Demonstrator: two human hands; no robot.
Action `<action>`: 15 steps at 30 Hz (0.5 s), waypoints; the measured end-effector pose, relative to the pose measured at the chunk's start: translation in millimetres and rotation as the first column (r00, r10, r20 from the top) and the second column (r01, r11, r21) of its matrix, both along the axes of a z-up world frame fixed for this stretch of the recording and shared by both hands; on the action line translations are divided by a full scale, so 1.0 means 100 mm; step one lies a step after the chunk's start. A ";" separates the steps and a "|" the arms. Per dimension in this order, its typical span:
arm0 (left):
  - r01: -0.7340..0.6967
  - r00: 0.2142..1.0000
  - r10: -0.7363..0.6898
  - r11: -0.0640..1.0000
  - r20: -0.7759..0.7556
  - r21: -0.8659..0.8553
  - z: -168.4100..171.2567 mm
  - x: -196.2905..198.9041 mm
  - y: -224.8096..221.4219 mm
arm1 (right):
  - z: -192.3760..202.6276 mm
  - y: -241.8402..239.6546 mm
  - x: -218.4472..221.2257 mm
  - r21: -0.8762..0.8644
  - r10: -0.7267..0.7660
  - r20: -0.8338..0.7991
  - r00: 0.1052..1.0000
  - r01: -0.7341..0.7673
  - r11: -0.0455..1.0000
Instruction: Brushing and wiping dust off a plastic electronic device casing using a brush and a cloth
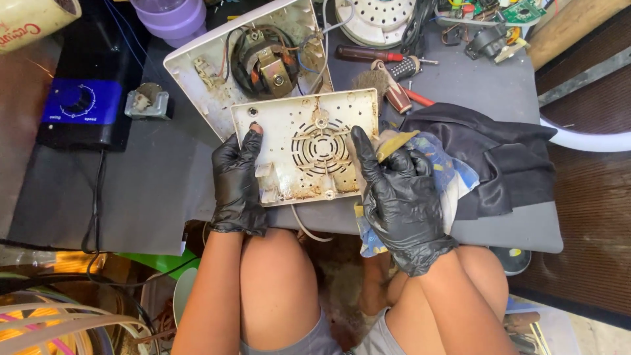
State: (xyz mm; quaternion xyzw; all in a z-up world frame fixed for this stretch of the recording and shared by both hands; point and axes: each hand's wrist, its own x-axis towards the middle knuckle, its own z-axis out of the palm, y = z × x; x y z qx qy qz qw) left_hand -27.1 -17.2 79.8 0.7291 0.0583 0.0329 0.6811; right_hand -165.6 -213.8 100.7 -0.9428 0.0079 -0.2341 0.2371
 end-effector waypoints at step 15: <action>-0.070 0.990 0.063 0.997 0.128 0.046 -0.25 0.10 0.03 | -0.24 0.07 0.07 -0.231 -0.010 0.099 0.995 0.033 0.972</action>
